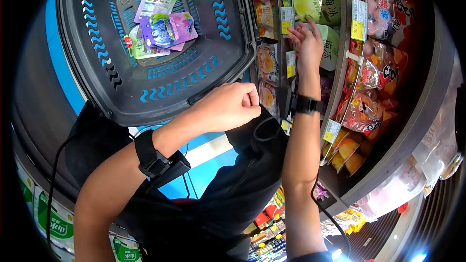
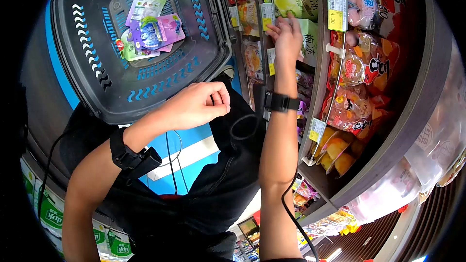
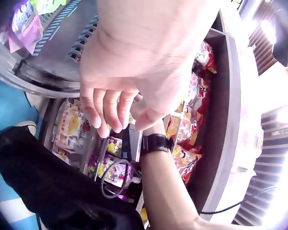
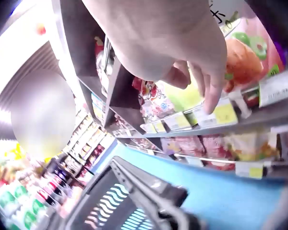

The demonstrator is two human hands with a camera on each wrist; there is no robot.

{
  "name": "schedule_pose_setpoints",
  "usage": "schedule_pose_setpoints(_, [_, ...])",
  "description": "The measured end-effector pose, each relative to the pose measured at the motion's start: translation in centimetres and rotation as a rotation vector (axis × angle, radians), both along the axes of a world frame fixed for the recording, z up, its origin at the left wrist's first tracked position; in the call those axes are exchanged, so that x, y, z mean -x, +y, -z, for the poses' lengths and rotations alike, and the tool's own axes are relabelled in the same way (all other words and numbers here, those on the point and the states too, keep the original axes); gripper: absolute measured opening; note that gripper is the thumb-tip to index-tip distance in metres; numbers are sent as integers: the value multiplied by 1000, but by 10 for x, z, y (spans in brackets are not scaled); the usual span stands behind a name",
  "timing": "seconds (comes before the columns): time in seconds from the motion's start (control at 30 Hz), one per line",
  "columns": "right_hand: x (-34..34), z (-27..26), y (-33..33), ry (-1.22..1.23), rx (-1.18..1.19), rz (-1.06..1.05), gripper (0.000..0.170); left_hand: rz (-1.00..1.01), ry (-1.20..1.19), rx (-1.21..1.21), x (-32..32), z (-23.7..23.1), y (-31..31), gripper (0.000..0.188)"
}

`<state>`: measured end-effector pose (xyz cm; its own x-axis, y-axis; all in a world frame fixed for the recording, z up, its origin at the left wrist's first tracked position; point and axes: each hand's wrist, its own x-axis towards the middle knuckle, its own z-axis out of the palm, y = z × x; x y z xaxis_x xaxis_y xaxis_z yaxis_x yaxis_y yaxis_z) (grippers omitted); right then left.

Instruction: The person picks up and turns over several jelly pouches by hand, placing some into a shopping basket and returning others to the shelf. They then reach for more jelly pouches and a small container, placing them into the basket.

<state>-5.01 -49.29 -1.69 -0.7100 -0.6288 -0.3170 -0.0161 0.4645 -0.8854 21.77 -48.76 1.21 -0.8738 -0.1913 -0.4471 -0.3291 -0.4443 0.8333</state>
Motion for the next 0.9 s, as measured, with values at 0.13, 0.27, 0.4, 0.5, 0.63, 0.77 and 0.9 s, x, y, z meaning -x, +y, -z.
schedule_pose_setpoints(0.13, [19, 4, -12, 212, -253, -49, 46, -18, 7, -2, -3, 0, -2, 11])
schedule_pose_setpoints(0.27, [16, -7, -14, 247, -411, 21, 40, -13, 2, 5, -2, -4, -7, 12])
schedule_pose_setpoints(0.4, [27, 1, -11, 130, -248, 86, 34, -13, -1, -1, -2, -2, -5, 14])
schedule_pose_setpoints(0.5, [30, 1, -20, 36, -191, 135, 31, -11, 1, -1, -4, -2, -3, 14])
schedule_pose_setpoints(0.63, [31, -5, -31, -17, -206, 270, 28, -13, 14, 6, -3, -1, -3, 14])
schedule_pose_setpoints(0.77, [21, -4, -29, 175, -105, 232, 24, -3, -1, 0, -4, -6, -7, 13])
schedule_pose_setpoints(0.9, [8, -11, -21, 272, -97, 110, 24, -15, 6, 10, -2, -2, -3, 13])
